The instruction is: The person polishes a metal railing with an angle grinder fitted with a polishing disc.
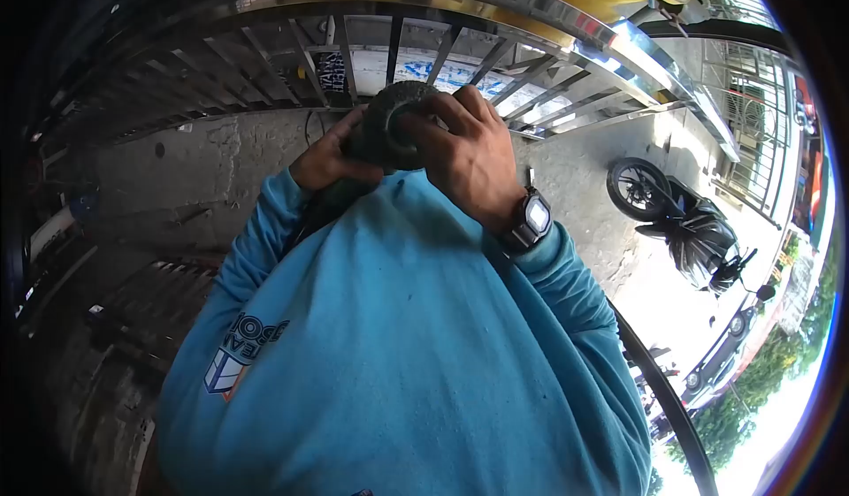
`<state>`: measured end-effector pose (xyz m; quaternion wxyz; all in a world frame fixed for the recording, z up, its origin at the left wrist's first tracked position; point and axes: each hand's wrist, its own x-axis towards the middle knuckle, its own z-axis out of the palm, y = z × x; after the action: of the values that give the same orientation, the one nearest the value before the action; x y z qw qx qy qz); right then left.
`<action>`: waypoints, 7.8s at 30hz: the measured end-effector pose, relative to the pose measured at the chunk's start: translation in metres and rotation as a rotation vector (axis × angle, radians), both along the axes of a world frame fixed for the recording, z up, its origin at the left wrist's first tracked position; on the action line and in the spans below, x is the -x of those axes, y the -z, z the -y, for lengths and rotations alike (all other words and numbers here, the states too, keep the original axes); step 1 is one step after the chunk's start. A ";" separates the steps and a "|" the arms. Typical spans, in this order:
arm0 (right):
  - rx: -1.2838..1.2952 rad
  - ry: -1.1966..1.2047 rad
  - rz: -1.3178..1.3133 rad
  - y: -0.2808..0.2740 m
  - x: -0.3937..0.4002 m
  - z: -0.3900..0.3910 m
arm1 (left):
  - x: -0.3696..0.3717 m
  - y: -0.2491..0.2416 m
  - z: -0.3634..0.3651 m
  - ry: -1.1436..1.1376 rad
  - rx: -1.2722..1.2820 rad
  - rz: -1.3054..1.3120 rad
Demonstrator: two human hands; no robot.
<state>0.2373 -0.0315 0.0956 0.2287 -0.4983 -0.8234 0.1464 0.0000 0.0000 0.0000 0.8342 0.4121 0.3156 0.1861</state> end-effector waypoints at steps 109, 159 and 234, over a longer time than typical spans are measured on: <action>0.157 0.810 -0.376 0.174 -0.125 0.299 | -0.226 0.053 0.162 0.776 0.055 -0.548; 0.050 0.387 -3.312 0.464 -0.105 0.431 | -0.184 0.859 0.200 1.148 -0.154 -1.431; 0.082 1.309 -1.981 0.070 -0.353 0.103 | -0.416 -0.075 0.018 0.641 -1.453 -0.153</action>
<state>0.5905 -0.1346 0.0259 0.7813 -0.5009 0.1286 0.3496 0.4155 -0.0179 0.0748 0.3456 0.9352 0.0376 0.0676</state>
